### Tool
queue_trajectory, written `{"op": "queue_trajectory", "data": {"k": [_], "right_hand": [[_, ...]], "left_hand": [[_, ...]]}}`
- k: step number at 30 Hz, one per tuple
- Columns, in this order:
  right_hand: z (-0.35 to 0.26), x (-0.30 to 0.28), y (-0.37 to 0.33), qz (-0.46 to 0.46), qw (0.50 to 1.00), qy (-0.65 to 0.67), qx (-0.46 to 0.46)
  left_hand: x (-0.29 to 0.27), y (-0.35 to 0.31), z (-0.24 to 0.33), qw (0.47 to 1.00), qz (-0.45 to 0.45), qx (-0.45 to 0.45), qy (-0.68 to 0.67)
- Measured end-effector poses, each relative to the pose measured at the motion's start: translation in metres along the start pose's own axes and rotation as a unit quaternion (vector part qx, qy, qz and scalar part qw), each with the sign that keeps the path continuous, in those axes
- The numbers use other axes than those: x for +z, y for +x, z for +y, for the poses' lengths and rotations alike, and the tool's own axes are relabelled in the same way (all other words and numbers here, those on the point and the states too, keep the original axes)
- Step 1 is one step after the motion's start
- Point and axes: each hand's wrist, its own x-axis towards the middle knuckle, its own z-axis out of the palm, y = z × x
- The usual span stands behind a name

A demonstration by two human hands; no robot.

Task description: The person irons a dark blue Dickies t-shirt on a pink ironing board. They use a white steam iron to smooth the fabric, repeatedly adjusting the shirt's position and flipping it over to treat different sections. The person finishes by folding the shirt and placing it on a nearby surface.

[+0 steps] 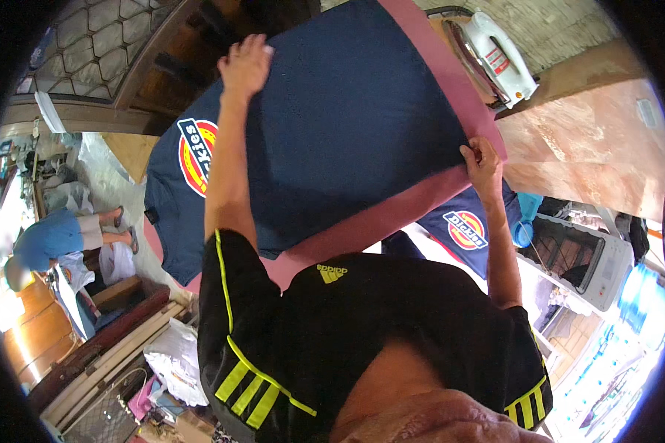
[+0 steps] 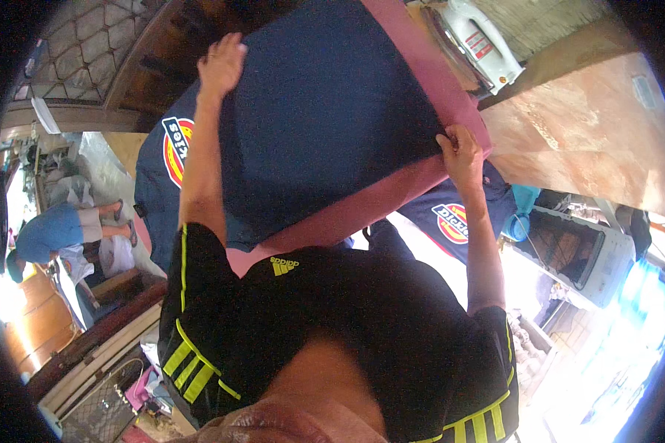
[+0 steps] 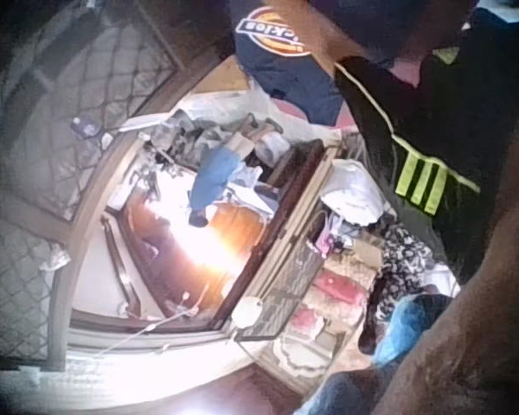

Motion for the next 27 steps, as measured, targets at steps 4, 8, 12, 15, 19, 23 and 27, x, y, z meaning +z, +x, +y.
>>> {"op": "queue_trajectory", "data": {"k": [4, 8, 12, 15, 19, 23, 27], "right_hand": [[-0.006, -0.01, -0.003, -0.035, 0.998, 0.011, 0.053], [-0.012, -0.013, 0.003, -0.06, 0.998, 0.002, 0.035], [-0.009, -0.016, 0.006, -0.072, 0.997, 0.019, 0.034], [-0.006, -0.017, 0.006, -0.087, 0.995, 0.009, 0.048], [0.003, -0.017, 0.003, -0.091, 0.994, 0.013, 0.06], [-0.006, -0.018, 0.007, -0.086, 0.996, 0.003, 0.025], [-0.008, -0.018, 0.008, -0.087, 0.994, 0.029, 0.06]], "left_hand": [[-0.026, 0.014, -0.029, 0.957, 0.141, 0.028, -0.251], [-0.056, -0.038, 0.018, 0.932, -0.003, 0.075, -0.356], [-0.048, -0.052, 0.037, 0.967, 0.061, 0.062, -0.239], [-0.046, -0.048, 0.04, 0.975, 0.058, 0.065, -0.205], [-0.037, -0.03, 0.04, 0.98, 0.033, 0.114, -0.159], [-0.038, 0.051, 0.007, 0.955, 0.123, 0.055, -0.262], [-0.015, 0.154, 0.024, 0.99, 0.08, 0.068, -0.098]]}}
